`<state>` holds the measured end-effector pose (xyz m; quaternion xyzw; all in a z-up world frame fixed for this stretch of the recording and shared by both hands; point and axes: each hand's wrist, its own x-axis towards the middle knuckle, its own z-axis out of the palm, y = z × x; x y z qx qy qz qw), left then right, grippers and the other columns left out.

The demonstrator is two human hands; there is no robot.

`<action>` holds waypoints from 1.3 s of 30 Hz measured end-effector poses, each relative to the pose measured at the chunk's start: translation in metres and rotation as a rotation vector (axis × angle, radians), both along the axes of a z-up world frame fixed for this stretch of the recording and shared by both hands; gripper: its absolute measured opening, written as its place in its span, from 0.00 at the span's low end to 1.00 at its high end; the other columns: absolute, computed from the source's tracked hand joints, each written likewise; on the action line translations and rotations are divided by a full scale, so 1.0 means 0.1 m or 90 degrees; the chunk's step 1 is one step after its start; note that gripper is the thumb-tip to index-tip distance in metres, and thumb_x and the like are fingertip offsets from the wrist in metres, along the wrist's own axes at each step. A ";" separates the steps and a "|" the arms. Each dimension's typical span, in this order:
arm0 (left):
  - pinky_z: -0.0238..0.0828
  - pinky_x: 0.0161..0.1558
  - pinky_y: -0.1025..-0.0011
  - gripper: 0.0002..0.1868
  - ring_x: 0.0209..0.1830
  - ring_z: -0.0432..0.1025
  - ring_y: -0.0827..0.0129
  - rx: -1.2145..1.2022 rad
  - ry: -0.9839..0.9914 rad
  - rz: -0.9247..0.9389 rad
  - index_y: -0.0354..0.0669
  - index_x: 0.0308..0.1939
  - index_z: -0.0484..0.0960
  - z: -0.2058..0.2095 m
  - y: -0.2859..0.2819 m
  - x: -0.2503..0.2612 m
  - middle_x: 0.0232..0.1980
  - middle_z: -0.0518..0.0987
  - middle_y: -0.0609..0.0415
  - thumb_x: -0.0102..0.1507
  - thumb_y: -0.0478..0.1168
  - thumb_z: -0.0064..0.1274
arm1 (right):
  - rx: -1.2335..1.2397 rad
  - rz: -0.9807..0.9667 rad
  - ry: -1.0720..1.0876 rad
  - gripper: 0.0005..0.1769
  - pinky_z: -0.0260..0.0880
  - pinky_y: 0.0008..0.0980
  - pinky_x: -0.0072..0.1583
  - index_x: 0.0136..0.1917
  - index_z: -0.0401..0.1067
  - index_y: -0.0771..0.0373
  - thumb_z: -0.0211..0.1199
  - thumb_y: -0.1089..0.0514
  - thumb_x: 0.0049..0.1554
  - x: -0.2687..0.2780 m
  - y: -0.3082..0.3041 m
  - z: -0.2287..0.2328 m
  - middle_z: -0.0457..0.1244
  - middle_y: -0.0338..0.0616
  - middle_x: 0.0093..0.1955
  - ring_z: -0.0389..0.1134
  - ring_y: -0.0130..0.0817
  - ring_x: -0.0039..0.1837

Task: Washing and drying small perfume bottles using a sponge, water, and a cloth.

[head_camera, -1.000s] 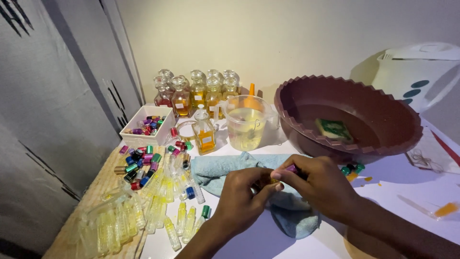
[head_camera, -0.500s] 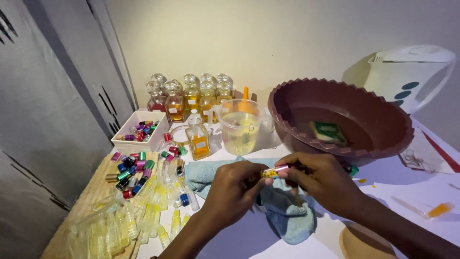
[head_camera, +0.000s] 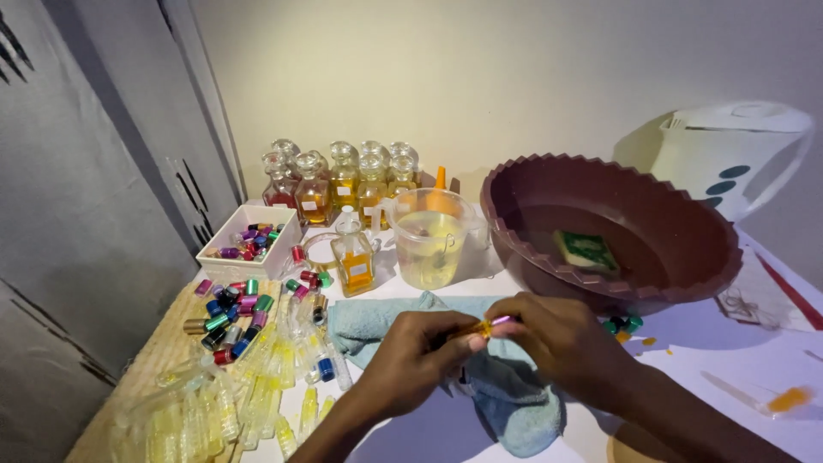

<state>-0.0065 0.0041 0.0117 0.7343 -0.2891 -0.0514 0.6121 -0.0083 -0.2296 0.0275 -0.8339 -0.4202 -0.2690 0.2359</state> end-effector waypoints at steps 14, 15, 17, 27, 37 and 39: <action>0.62 0.25 0.56 0.05 0.26 0.68 0.55 0.219 -0.669 0.205 0.41 0.43 0.80 -0.20 -0.01 -0.01 0.30 0.74 0.52 0.70 0.37 0.58 | 0.264 -0.178 0.563 0.27 0.47 0.33 0.34 0.34 0.60 0.58 0.51 0.44 0.72 0.02 0.11 -0.55 0.49 0.35 0.28 0.49 0.26 0.29; 0.64 0.26 0.56 0.04 0.26 0.69 0.55 0.220 -0.685 0.205 0.39 0.46 0.82 -0.22 -0.01 -0.01 0.30 0.75 0.51 0.69 0.36 0.59 | 0.413 -0.152 0.744 0.25 0.42 0.28 0.29 0.37 0.62 0.61 0.56 0.46 0.72 0.02 0.13 -0.56 0.47 0.36 0.29 0.46 0.24 0.26; 0.65 0.27 0.56 0.06 0.27 0.73 0.54 0.210 -0.544 0.187 0.43 0.43 0.84 -0.22 0.02 0.01 0.30 0.79 0.52 0.68 0.41 0.58 | 0.428 -0.156 0.743 0.19 0.51 0.31 0.31 0.44 0.70 0.65 0.59 0.47 0.68 -0.03 0.17 -0.44 0.53 0.42 0.29 0.52 0.29 0.28; 0.61 0.24 0.56 0.04 0.23 0.71 0.53 0.161 -0.500 0.184 0.46 0.39 0.80 -0.28 -0.04 -0.02 0.25 0.76 0.52 0.68 0.39 0.59 | 0.599 -0.175 0.667 0.11 0.63 0.36 0.32 0.53 0.82 0.77 0.69 0.65 0.59 -0.21 0.27 -0.29 0.63 0.58 0.29 0.63 0.44 0.28; 0.76 0.45 0.49 0.33 0.48 0.80 0.46 0.242 -0.425 0.211 0.45 0.66 0.79 -0.41 0.09 0.12 0.54 0.87 0.45 0.59 0.51 0.68 | 0.544 -0.327 0.514 0.13 0.74 0.34 0.33 0.49 0.81 0.68 0.78 0.69 0.50 -0.14 -0.03 -0.11 0.77 0.58 0.40 0.73 0.41 0.35; 0.73 0.49 0.50 0.27 0.52 0.76 0.46 0.319 -0.399 0.181 0.42 0.54 0.83 -0.47 0.16 0.21 0.54 0.84 0.46 0.58 0.53 0.69 | 0.493 -0.409 0.471 0.16 0.81 0.35 0.50 0.50 0.80 0.72 0.78 0.73 0.47 -0.17 -0.16 0.11 0.77 0.60 0.43 0.79 0.44 0.45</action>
